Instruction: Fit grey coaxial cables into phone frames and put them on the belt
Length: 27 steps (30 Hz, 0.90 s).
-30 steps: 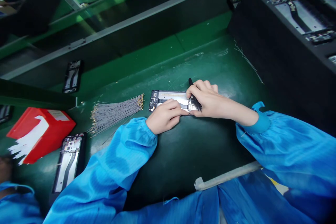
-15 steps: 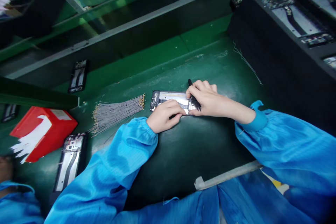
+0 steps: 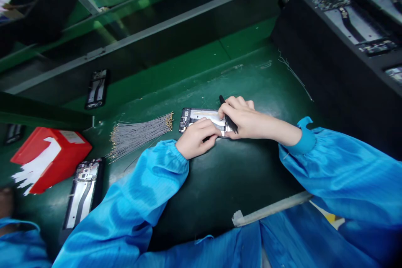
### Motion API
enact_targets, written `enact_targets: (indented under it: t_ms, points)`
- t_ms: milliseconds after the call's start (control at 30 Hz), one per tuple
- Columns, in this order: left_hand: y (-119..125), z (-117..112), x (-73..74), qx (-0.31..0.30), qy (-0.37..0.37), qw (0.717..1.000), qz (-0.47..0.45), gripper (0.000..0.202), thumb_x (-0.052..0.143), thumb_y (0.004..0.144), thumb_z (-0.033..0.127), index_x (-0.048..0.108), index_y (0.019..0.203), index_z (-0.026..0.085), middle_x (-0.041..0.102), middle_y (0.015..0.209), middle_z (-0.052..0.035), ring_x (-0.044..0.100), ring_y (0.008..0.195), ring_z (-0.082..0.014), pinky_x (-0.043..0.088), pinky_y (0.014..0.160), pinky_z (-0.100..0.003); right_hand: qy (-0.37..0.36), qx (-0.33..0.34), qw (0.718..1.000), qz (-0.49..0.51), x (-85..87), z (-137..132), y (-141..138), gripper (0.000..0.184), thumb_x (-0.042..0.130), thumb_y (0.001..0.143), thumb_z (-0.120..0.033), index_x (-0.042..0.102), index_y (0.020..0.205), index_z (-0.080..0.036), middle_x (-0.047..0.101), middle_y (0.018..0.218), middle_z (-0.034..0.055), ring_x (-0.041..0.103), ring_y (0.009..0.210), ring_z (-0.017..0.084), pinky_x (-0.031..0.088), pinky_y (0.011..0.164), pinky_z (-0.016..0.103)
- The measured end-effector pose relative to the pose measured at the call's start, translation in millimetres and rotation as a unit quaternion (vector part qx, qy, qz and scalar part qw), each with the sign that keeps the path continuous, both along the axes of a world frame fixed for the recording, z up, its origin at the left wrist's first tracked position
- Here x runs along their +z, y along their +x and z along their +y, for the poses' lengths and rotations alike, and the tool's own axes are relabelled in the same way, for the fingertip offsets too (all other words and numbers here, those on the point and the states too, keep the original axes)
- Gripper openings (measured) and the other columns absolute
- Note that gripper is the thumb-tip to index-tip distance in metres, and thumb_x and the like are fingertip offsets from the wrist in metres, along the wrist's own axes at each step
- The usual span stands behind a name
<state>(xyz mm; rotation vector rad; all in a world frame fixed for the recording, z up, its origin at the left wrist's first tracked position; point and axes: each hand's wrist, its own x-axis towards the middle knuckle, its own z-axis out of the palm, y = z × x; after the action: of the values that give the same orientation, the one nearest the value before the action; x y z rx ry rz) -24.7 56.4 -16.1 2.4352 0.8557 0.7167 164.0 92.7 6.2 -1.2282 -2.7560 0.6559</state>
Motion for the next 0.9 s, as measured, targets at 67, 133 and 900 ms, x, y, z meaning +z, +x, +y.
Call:
enact_targets:
  t_ms: [67,133,900]
  points:
    - [1,-1,-1.3,0.015,0.005,1.000,0.010,0.017,0.042,0.081,0.013,0.058,0.082,0.016,0.057,0.076,-0.0037,0.050,0.074,-0.0143,0.043,0.071,-0.027,0.009,0.004,1.000,0.025,-5.0,1,4,0.029,0.055,0.071,-0.038,0.042,0.091,-0.022,0.041,0.096,0.0064,0.037,0.089,0.023,0.027,0.071,0.033]
    - [2,-1,-2.3,0.029,0.007,0.999,0.023,0.017,0.041,0.081,0.012,0.057,0.081,0.016,0.056,0.076,-0.0035,0.049,0.074,-0.0144,0.043,0.071,-0.027,0.017,0.006,0.999,0.028,-7.9,2,7,0.028,0.055,0.072,-0.039,0.043,0.091,-0.022,0.041,0.096,0.0065,0.037,0.088,0.023,0.027,0.071,0.033]
    - [9,-2,0.0,0.071,0.013,0.995,0.069,0.013,0.042,0.075,0.009,0.052,0.072,0.016,0.050,0.070,-0.0014,0.046,0.069,-0.0141,0.040,0.067,-0.025,0.017,0.001,1.000,-0.020,-0.4,0,-2,0.029,0.056,0.070,-0.036,0.043,0.091,-0.022,0.042,0.099,0.0077,0.038,0.091,0.025,0.028,0.069,0.035]
